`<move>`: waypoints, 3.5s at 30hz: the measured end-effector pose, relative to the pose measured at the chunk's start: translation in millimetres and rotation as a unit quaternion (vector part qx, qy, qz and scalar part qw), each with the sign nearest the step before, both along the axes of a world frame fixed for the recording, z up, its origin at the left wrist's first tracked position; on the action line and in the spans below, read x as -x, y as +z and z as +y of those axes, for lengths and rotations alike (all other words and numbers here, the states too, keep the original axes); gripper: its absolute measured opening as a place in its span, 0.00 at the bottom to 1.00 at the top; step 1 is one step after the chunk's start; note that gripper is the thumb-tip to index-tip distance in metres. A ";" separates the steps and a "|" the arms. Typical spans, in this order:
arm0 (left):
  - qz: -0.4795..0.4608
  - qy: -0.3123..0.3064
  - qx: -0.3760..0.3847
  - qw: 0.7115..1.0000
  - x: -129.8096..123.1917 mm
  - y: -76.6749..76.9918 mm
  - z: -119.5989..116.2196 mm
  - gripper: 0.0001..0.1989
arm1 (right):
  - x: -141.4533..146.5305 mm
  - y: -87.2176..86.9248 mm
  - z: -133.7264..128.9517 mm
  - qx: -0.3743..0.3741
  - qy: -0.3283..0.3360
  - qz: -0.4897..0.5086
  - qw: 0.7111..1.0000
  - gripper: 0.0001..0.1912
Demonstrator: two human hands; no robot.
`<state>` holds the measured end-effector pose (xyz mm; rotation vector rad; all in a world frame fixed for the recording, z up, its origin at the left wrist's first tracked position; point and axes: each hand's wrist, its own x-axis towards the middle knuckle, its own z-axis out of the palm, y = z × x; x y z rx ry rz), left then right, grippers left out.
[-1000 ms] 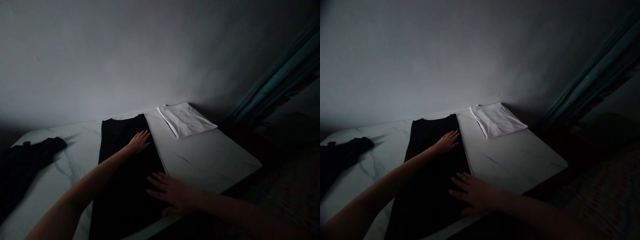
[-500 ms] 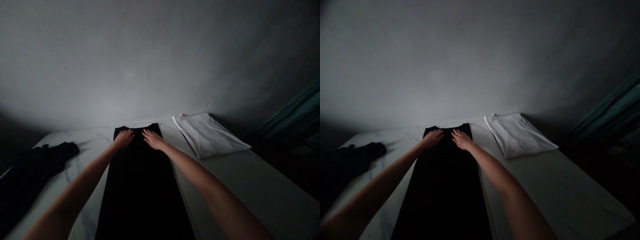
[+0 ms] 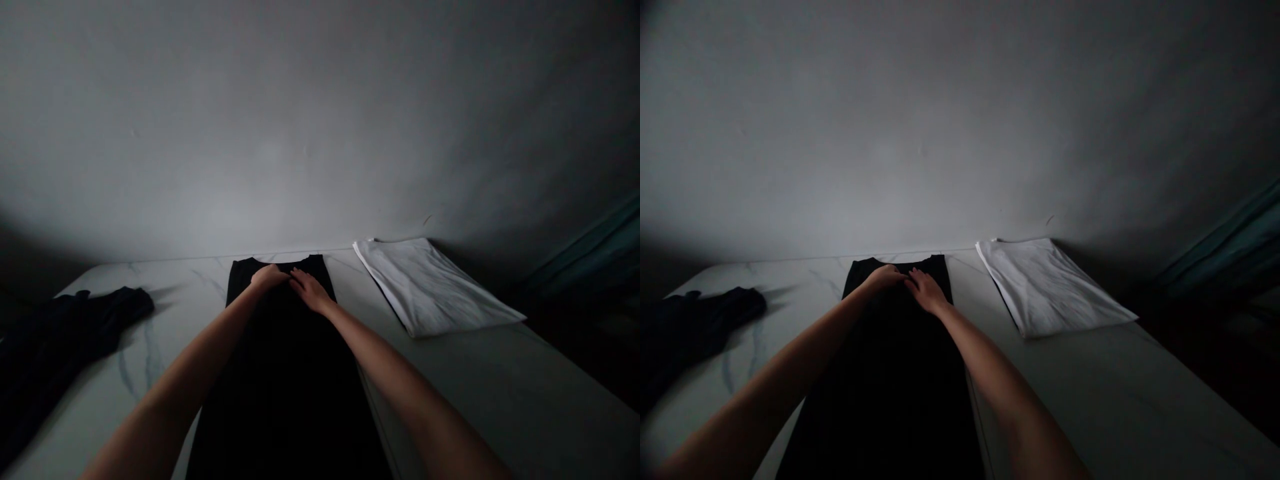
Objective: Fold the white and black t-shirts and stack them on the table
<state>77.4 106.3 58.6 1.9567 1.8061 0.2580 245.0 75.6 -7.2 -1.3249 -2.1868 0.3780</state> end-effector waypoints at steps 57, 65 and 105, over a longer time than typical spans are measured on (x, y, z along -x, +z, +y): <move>0.057 0.033 -0.124 0.990 -5.6 -0.7 -43.0 0.14 | -17.9 24.4 -70.1 -0.034 -0.007 0.019 0.999 0.12; 0.091 0.016 -0.076 0.993 0.7 -5.5 -35.1 0.16 | -20.1 4.8 -59.9 0.000 0.019 -0.152 0.988 0.26; 0.158 -0.182 -0.203 0.949 65.4 -54.2 -310.2 0.35 | -58.6 3.5 -250.5 0.006 0.065 -0.157 0.985 0.42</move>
